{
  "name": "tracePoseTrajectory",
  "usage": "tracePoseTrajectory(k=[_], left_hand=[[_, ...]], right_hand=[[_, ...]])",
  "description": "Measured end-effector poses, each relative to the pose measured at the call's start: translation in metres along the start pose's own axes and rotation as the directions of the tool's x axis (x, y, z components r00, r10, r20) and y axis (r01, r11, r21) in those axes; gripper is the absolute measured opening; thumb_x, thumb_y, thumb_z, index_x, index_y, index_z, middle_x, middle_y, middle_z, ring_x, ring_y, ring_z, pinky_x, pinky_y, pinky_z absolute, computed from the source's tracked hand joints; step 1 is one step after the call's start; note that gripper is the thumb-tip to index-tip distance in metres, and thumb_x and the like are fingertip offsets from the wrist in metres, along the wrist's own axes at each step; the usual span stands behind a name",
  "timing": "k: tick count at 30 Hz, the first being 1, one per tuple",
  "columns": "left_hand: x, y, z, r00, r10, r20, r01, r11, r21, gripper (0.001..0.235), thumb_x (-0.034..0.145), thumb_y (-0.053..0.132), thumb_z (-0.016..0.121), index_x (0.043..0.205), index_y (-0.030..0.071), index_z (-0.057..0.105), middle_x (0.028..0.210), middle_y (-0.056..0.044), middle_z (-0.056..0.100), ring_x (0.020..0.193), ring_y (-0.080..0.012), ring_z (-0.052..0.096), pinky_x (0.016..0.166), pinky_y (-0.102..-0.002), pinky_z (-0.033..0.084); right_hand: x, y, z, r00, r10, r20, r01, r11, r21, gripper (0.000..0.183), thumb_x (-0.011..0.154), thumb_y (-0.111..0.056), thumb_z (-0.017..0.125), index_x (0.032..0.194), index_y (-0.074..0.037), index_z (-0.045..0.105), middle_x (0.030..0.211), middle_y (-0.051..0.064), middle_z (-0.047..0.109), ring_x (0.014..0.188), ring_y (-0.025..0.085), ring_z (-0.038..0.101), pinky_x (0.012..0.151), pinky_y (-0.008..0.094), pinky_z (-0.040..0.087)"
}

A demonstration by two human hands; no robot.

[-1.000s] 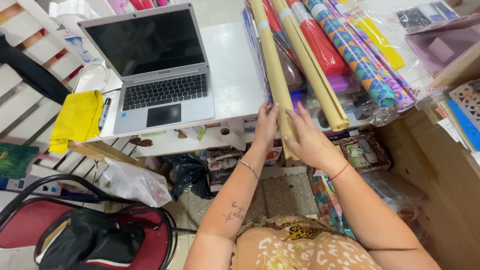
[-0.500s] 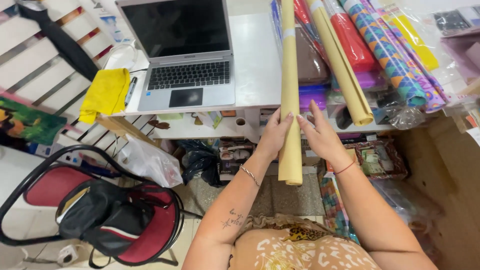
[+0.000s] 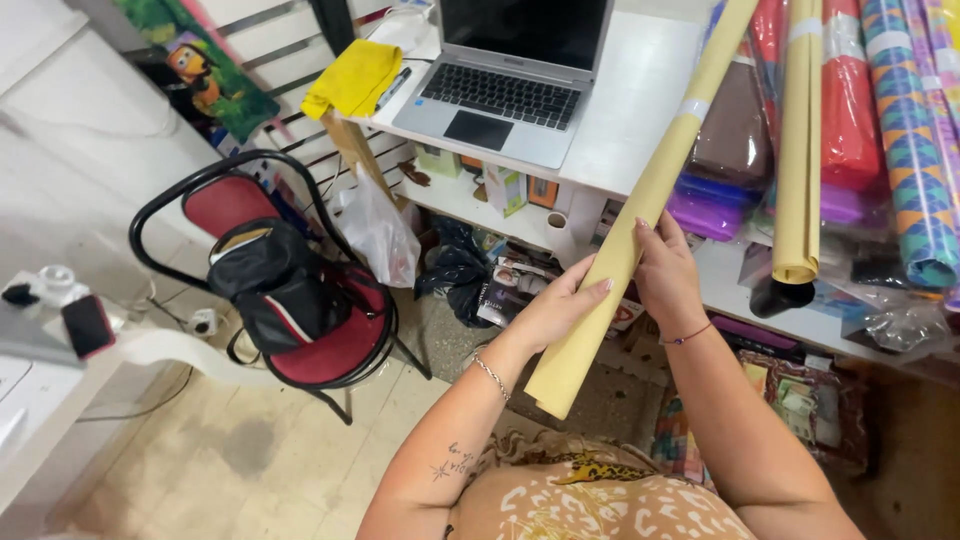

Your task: Organizing and sorting various stationery items including wrapping paper rolls and folders in a shop area.

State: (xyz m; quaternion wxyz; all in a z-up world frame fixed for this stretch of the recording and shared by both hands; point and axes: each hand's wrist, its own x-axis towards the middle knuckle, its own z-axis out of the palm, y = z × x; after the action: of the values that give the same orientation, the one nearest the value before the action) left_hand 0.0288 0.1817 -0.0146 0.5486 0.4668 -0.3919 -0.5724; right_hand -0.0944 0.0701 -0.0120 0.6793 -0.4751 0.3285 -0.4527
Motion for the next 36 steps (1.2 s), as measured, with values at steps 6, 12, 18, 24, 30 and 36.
tracePoseTrajectory(k=[6, 12, 18, 24, 30, 36], left_hand=[[-0.053, -0.029, 0.002, 0.988, 0.128, -0.088, -0.13, 0.991, -0.022, 0.07, 0.097, 0.024, 0.071, 0.157, 0.008, 0.039, 0.113, -0.013, 0.067, 0.08, -0.0124, 0.069, 0.06, -0.025, 0.061], [-0.105, -0.058, -0.005, 0.952, 0.213, -0.221, -0.216, 0.976, 0.009, 0.072, 0.099, 0.021, 0.069, 0.161, 0.011, 0.033, 0.13, -0.009, 0.062, 0.091, -0.0074, 0.062, 0.07, -0.021, 0.059], [-0.193, -0.043, -0.013, 0.799, 0.254, -0.545, -0.132, 0.958, 0.254, 0.069, 0.105, 0.043, 0.05, 0.163, 0.013, 0.025, 0.153, -0.027, 0.044, 0.131, -0.0358, 0.052, 0.105, -0.048, 0.047], [-0.302, -0.055, -0.024, 0.545, 0.282, -0.79, -0.047, 0.95, 0.307, 0.064, 0.105, 0.044, 0.049, 0.161, 0.018, 0.031, 0.148, -0.026, 0.05, 0.132, -0.0397, 0.053, 0.107, -0.049, 0.047], [-0.416, -0.125, -0.037, 0.323, 0.424, -0.846, -0.28, 0.897, 0.342, 0.063, 0.108, 0.027, 0.053, 0.162, 0.01, 0.026, 0.135, -0.018, 0.055, 0.105, -0.0262, 0.061, 0.081, -0.039, 0.056], [-0.526, -0.139, -0.012, 0.162, 0.354, -0.921, -0.23, 0.921, 0.313, 0.083, 0.101, 0.024, 0.065, 0.165, 0.011, 0.013, 0.144, -0.017, 0.049, 0.116, -0.0294, 0.059, 0.096, -0.044, 0.054]], right_hand=[[-0.035, 0.012, 0.009, 0.991, -0.069, 0.112, 0.074, 0.996, -0.04, 0.068, 0.109, -0.016, 0.056, 0.159, 0.001, 0.015, 0.15, 0.026, 0.041, 0.131, 0.042, 0.056, 0.099, 0.055, 0.055], [-0.069, 0.022, 0.049, 0.95, -0.081, 0.303, 0.102, 0.993, -0.053, 0.07, 0.108, -0.012, 0.059, 0.159, 0.002, 0.015, 0.149, 0.028, 0.039, 0.13, 0.041, 0.056, 0.098, 0.053, 0.056], [-0.104, 0.082, 0.113, 0.857, -0.002, 0.516, 0.026, 0.999, -0.039, 0.074, 0.104, -0.01, 0.066, 0.16, -0.001, 0.018, 0.148, 0.023, 0.045, 0.121, 0.04, 0.063, 0.091, 0.05, 0.059], [-0.192, 0.13, 0.192, 0.708, 0.037, 0.706, -0.064, 0.998, 0.012, 0.078, 0.1, -0.005, 0.069, 0.16, -0.001, 0.018, 0.147, 0.021, 0.044, 0.12, 0.033, 0.062, 0.094, 0.044, 0.06], [-0.3, 0.157, 0.265, 0.474, 0.071, 0.877, -0.114, 0.993, -0.018, 0.076, 0.099, -0.005, 0.07, 0.159, -0.001, 0.024, 0.148, 0.021, 0.046, 0.122, 0.036, 0.064, 0.096, 0.042, 0.059], [-0.418, 0.203, 0.322, 0.305, 0.152, 0.94, -0.195, 0.976, -0.095, 0.07, 0.102, -0.017, 0.068, 0.157, -0.002, 0.029, 0.14, 0.016, 0.054, 0.112, 0.025, 0.065, 0.088, 0.037, 0.06]])
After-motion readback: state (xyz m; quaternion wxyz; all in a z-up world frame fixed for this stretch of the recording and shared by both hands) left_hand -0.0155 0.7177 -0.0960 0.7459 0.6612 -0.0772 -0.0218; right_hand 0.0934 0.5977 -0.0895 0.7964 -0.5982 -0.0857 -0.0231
